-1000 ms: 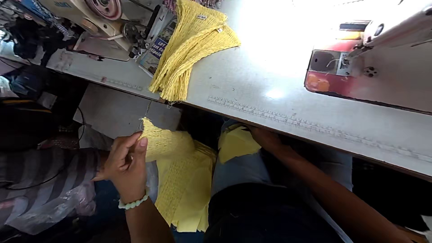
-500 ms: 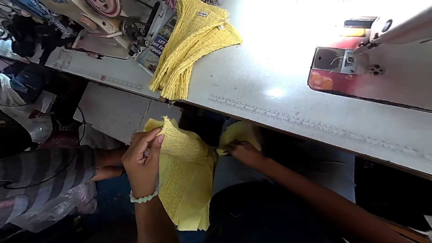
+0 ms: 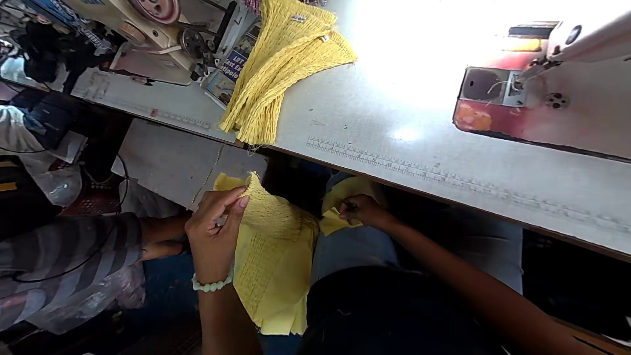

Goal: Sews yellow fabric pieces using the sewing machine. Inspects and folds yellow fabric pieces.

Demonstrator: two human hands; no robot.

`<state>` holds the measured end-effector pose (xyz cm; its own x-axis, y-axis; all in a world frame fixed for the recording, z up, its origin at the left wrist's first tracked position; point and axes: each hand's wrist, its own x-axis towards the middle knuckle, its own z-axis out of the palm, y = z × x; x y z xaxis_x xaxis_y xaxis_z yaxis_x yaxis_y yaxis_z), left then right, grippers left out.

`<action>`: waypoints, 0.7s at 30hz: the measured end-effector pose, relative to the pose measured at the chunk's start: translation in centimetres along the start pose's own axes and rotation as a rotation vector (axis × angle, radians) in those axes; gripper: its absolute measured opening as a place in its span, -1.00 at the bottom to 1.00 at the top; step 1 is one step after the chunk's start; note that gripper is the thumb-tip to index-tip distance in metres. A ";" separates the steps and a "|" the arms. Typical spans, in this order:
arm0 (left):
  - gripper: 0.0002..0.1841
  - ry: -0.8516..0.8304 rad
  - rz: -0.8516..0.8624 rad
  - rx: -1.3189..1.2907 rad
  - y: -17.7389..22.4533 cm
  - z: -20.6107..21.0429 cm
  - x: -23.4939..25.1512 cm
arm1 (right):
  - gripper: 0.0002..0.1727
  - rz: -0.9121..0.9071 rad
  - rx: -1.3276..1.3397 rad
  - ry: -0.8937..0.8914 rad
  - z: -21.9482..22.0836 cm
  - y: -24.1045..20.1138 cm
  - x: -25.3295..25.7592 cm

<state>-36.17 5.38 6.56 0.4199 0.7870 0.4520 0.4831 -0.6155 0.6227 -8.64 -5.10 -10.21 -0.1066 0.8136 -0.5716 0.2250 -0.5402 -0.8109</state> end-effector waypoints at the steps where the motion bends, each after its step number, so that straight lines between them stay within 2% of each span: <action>1: -0.73 -0.001 -0.002 0.000 0.0 0.1 0.1 | -0.78 0.004 0.019 -0.003 0.0 0.1 0.0; 12: -0.76 -0.013 0.031 0.017 0.5 0.1 0.3 | -0.81 0.018 0.214 0.000 0.0 0.5 -0.5; 17: -0.78 -0.040 0.074 0.005 1.2 0.1 0.3 | -0.71 0.016 0.271 0.103 0.3 0.5 -0.6; 19: -0.81 -0.059 0.100 -0.018 1.6 -0.2 0.6 | -0.74 0.015 0.252 0.174 0.3 0.1 -1.1; 21: -0.84 -0.083 0.117 -0.042 2.0 -0.7 0.8 | -0.76 -0.074 0.152 0.281 0.4 -0.3 -2.1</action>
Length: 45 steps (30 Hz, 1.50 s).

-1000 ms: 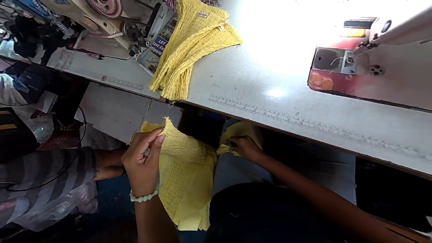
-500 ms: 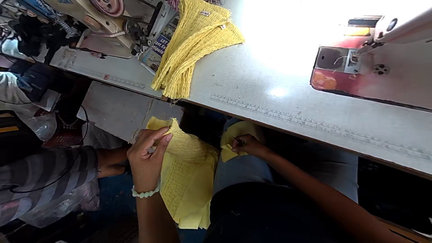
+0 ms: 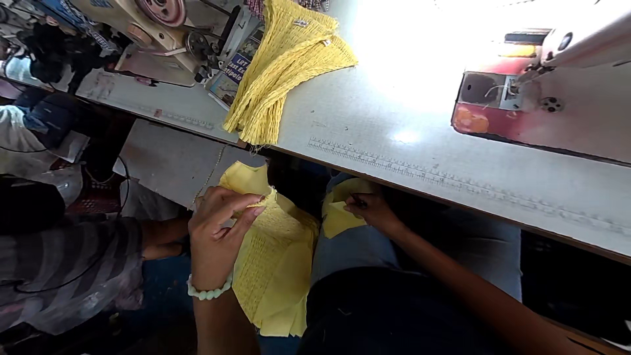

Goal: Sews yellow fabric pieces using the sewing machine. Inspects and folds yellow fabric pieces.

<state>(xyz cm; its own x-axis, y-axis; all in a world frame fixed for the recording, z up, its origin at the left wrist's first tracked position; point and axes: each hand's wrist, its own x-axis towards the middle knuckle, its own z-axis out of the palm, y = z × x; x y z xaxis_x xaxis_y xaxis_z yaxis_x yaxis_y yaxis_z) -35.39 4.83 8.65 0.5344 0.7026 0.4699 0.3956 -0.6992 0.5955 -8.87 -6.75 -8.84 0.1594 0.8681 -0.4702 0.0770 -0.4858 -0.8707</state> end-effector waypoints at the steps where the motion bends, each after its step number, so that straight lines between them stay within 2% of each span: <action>1: -0.85 -0.023 0.014 -0.016 0.2 -0.2 0.1 | -0.76 -0.115 -0.059 0.065 -0.1 -0.1 -0.8; 5: -0.83 -0.160 0.129 -0.129 2.7 0.0 0.7 | -0.81 -0.702 -0.226 0.422 -0.3 -0.8 -3.9; 8: -0.84 -0.264 0.242 -0.307 5.1 2.2 1.7 | -0.81 -0.838 -0.089 0.468 -1.3 -4.6 -5.9; 10: -0.84 -0.300 0.286 -0.378 6.1 4.1 2.5 | -0.84 -0.835 0.067 0.423 -1.8 -7.6 -6.8; 13: -0.81 -0.267 0.271 -0.392 6.9 6.5 3.8 | -0.92 -0.850 0.254 0.254 -2.7 -10.1 -7.4; 15: -0.83 -0.230 0.245 -0.375 7.2 7.4 4.4 | -0.86 -0.848 0.334 0.174 -3.0 -10.9 -7.8; 20: -0.85 -0.170 0.183 -0.374 8.1 8.2 4.9 | -0.82 -0.865 0.402 0.202 -3.6 -10.6 -8.4; 27: -0.81 -0.229 0.131 -0.411 8.1 8.5 5.4 | -0.86 -0.966 0.276 0.229 -4.5 -10.7 -8.8; 31: -0.53 -0.381 0.078 -0.437 7.6 8.0 6.0 | -0.85 -1.006 0.174 0.222 -4.8 -10.9 -8.6; 32: -0.55 -0.419 0.086 -0.416 7.5 7.6 6.1 | -0.85 -1.011 0.128 0.220 -4.9 -11.1 -8.6; 34: -0.76 -0.396 0.093 -0.349 7.1 6.8 6.2 | -0.83 -1.010 0.006 0.236 -5.0 -11.7 -8.6; 38: -0.88 -0.175 0.034 -0.247 4.2 2.6 6.1 | -0.79 -0.998 -0.183 0.345 -4.7 -12.1 -8.0; 40: -0.91 -0.068 -0.001 -0.250 2.5 0.0 5.6 | -0.79 -0.959 -0.202 0.234 -4.2 -10.7 -7.3; 42: -0.91 -0.021 -0.021 -0.273 1.2 -2.2 4.8 | -0.82 -0.882 -0.258 0.002 -3.0 -8.3 -6.3; 45: -0.89 0.019 -0.069 -0.292 0.1 -3.4 3.8 | -0.81 -0.647 -0.598 -0.284 0.5 -4.3 -4.2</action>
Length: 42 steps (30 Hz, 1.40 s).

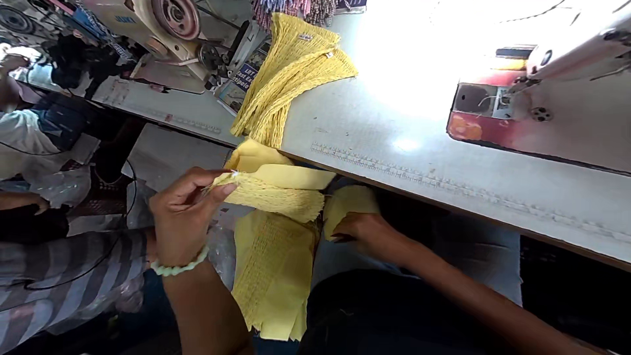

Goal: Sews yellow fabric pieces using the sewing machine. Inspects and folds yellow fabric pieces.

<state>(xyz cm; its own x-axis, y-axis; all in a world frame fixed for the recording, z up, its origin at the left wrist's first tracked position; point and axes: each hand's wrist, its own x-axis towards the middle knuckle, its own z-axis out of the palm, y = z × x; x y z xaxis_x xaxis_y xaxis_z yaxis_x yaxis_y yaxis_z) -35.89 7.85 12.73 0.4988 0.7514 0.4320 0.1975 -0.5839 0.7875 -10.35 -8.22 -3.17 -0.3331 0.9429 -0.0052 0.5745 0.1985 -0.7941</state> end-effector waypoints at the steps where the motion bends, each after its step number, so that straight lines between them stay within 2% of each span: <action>1: -0.88 0.018 -0.020 0.014 -0.2 0.0 -0.2 | -0.76 0.069 -0.100 -0.128 1.7 0.7 0.6; 3: -0.86 0.031 -0.051 0.051 -0.6 0.2 -0.4 | -0.73 0.122 -0.300 -0.261 4.5 2.0 1.3; 5: -0.86 0.026 -0.071 0.065 -0.9 0.6 -0.4 | -0.74 0.092 -0.384 -0.266 5.8 2.7 1.3; 11: -0.88 0.034 -0.131 0.044 -2.0 1.4 -0.2 | -0.76 0.130 -0.282 -0.163 5.0 3.9 1.7; 15: -0.87 0.032 -0.142 0.029 -2.3 1.6 -0.2 | -0.68 0.155 -0.248 -0.305 4.2 3.9 1.9; 19: -0.88 0.024 -0.125 0.032 -2.3 1.6 -0.1 | -0.73 0.114 -0.344 -0.386 4.4 3.1 2.2; 23: -0.88 0.029 -0.114 0.044 -2.1 1.7 0.1 | -0.74 0.102 -0.333 -0.242 5.2 3.7 2.1; 30: -0.86 0.027 -0.133 0.047 -2.2 2.1 0.1 | -0.67 0.446 0.048 -0.138 3.3 5.0 2.3; 33: -0.84 0.033 -0.142 0.030 -2.4 2.4 0.1 | -0.68 0.529 0.230 -0.019 3.4 5.9 2.2; 40: -0.84 0.046 -0.140 -0.008 -2.5 2.5 0.3 | -0.69 0.577 0.471 0.178 3.4 6.1 1.7; 42: -0.84 0.061 -0.145 -0.015 -2.3 2.7 0.4 | -0.69 0.539 0.453 0.295 3.3 5.8 1.0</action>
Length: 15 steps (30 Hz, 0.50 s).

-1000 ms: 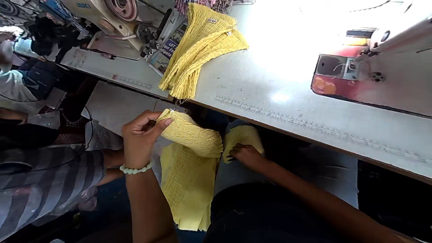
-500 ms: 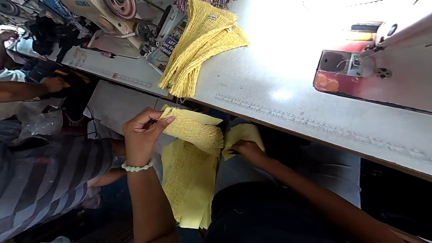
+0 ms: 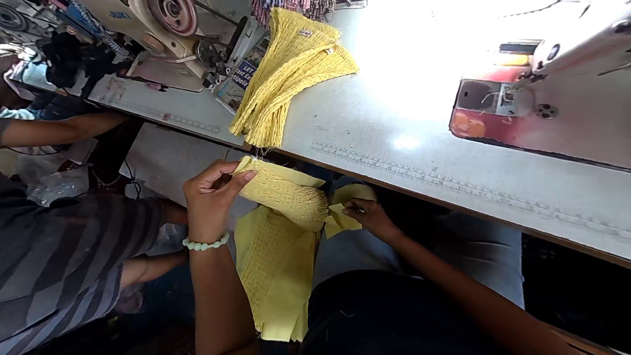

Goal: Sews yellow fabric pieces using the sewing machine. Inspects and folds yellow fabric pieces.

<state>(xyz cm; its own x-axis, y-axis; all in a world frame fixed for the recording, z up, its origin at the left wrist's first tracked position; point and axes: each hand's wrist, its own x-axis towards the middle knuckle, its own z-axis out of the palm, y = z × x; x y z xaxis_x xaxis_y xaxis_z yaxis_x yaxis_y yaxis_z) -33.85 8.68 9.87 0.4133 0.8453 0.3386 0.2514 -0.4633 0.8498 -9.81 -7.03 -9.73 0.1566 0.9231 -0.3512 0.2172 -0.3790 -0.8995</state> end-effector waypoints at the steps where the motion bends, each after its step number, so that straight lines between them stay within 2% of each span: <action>1: -0.85 0.007 -0.005 0.004 0.3 0.3 0.1 | -0.71 -0.082 -0.025 0.098 -0.2 -0.1 -0.7; 4: -0.87 -0.033 0.019 0.010 1.4 1.7 0.4 | -0.80 -0.430 -0.159 0.409 -1.1 -0.5 -3.6; 6: -0.87 -0.101 0.055 -0.014 2.2 3.3 0.7 | -0.82 -0.555 -0.182 0.488 -2.5 -1.1 -5.5; 8: -0.86 -0.168 0.087 -0.054 3.0 5.1 1.2 | -0.82 -0.622 -0.154 0.483 -3.7 -1.8 -6.8; 10: -0.85 -0.215 0.106 -0.108 3.9 7.1 1.9 | -0.83 -0.726 -0.130 0.405 -4.5 -3.0 -7.8; 13: -0.84 -0.286 0.113 -0.170 5.3 9.4 2.5 | -0.85 -0.930 -0.100 0.241 -5.9 -6.5 -9.6; 15: -0.82 -0.337 0.099 -0.216 6.5 10.7 2.5 | -0.82 -1.004 -0.026 0.217 -7.1 -9.2 -10.4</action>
<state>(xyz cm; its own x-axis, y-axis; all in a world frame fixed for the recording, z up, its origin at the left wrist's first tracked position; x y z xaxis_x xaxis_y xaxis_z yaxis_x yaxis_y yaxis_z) -21.81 4.98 11.89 0.6990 0.6481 0.3022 0.0213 -0.4413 0.8971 -6.63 -13.64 4.06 0.0613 0.7844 0.6172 0.3645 0.5580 -0.7455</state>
